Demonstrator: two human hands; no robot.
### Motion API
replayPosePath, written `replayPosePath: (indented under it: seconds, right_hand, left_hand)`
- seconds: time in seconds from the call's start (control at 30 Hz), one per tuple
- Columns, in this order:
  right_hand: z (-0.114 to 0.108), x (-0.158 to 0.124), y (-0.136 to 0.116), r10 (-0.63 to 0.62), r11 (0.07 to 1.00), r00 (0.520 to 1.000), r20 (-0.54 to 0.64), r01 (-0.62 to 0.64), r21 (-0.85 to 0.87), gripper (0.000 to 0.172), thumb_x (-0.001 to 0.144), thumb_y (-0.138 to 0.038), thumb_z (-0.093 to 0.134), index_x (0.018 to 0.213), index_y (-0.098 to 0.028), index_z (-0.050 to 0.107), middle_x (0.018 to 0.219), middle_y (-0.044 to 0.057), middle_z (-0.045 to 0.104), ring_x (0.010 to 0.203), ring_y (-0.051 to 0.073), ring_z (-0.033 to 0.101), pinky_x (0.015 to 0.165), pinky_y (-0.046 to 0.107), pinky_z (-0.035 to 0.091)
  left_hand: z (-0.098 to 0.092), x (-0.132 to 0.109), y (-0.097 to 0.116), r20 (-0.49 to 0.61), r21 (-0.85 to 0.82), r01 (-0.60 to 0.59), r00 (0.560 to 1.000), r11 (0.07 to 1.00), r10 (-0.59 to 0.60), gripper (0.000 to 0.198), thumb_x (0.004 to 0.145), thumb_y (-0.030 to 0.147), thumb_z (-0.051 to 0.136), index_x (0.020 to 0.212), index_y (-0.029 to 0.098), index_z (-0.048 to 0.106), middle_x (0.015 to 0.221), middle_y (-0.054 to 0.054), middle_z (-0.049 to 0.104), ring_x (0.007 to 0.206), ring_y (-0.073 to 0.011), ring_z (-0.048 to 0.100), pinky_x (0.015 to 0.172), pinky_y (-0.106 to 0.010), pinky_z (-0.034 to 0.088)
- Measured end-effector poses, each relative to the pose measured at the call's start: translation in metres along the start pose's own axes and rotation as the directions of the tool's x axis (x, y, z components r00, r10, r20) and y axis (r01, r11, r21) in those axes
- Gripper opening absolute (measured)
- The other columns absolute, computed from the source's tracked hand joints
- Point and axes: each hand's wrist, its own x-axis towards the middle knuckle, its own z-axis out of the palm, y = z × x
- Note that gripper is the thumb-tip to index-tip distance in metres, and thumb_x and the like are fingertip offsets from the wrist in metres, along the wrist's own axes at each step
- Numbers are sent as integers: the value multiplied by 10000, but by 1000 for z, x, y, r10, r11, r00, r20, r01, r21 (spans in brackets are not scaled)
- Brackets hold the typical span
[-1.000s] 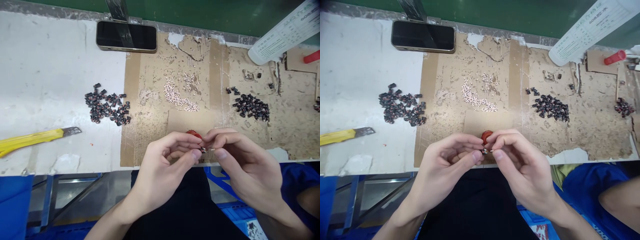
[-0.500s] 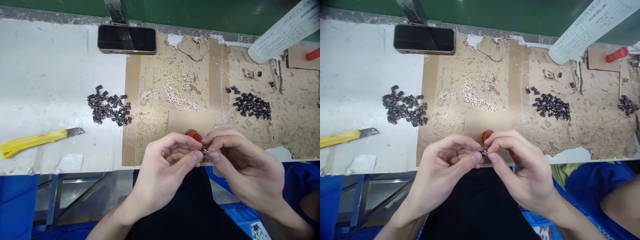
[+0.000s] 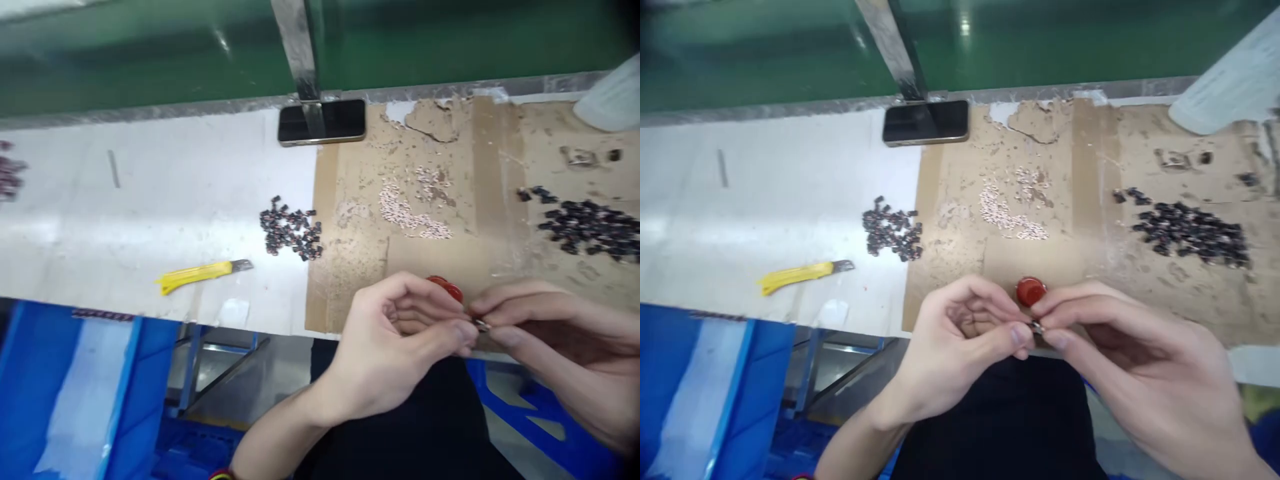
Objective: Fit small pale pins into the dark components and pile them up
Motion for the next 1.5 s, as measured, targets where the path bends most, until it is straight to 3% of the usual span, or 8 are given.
replayPosePath:
  seconds: [0.23,0.33,0.43,0.5,0.67,1.0,1.27,1.5]
  right_hand:
    - [7,7,1,-156,986,988,16,156,-54,232,896,-201,798,1091,-324,818,1046,-3,831,871,205,818,797,228,713]
    - [2,15,9,-264,946,964,-1,259,-197,120,894,-218,810,955,-320,829,973,-15,834,822,208,810,749,291,709]
    - [-22,15,39,-347,855,922,-169,237,-462,112,884,-212,821,945,-306,820,943,-11,835,838,225,808,819,361,688]
    - [-48,11,64,-421,742,862,-283,148,-654,108,885,-193,812,945,-282,818,936,2,835,861,241,807,856,402,672]
    - [-98,5,105,-434,618,836,-336,5,-786,85,915,-222,771,968,-264,822,952,67,832,885,303,802,853,492,648]
    - [-45,71,58,-413,600,907,-82,203,-773,114,969,-278,712,1026,-244,805,1088,74,815,994,277,774,908,440,614]
    - [0,107,34,-186,549,957,222,288,-785,208,1027,-250,616,1053,-193,814,1101,82,799,931,250,753,763,381,568]
    - [6,108,35,-236,515,945,226,319,-796,192,992,-149,624,967,-173,813,967,80,814,803,247,748,647,360,515]
  left_hand:
    - [-10,5,1,39,60,20,999,998,-22,381,650,238,1016,892,151,735,779,-23,790,659,-138,768,701,-239,648]
    - [-23,7,2,77,415,-149,989,898,129,309,841,331,890,1089,189,773,932,-61,827,811,-202,803,786,-329,672]
    - [-53,13,11,102,904,-345,745,251,659,236,983,321,721,1192,234,785,1105,-91,811,1067,-275,758,982,-456,620]
    - [-78,20,19,184,983,-105,584,-151,791,252,1003,325,680,1199,215,795,1238,-143,762,1149,-356,697,974,-545,589]
    - [-112,29,32,312,895,72,603,-440,734,291,1046,319,608,1168,145,807,1113,-155,758,963,-329,717,764,-436,579]
    - [-118,32,46,319,926,-41,613,-374,723,158,1037,246,628,1060,221,782,1077,-58,798,970,-255,746,823,-365,574]
    - [-93,11,39,-113,769,-358,739,530,664,135,896,221,806,1024,223,763,980,-11,796,865,-140,782,819,-224,635]
    - [-76,15,34,-126,534,-402,833,744,540,145,850,100,801,927,218,766,901,21,763,791,-71,722,728,-123,587]
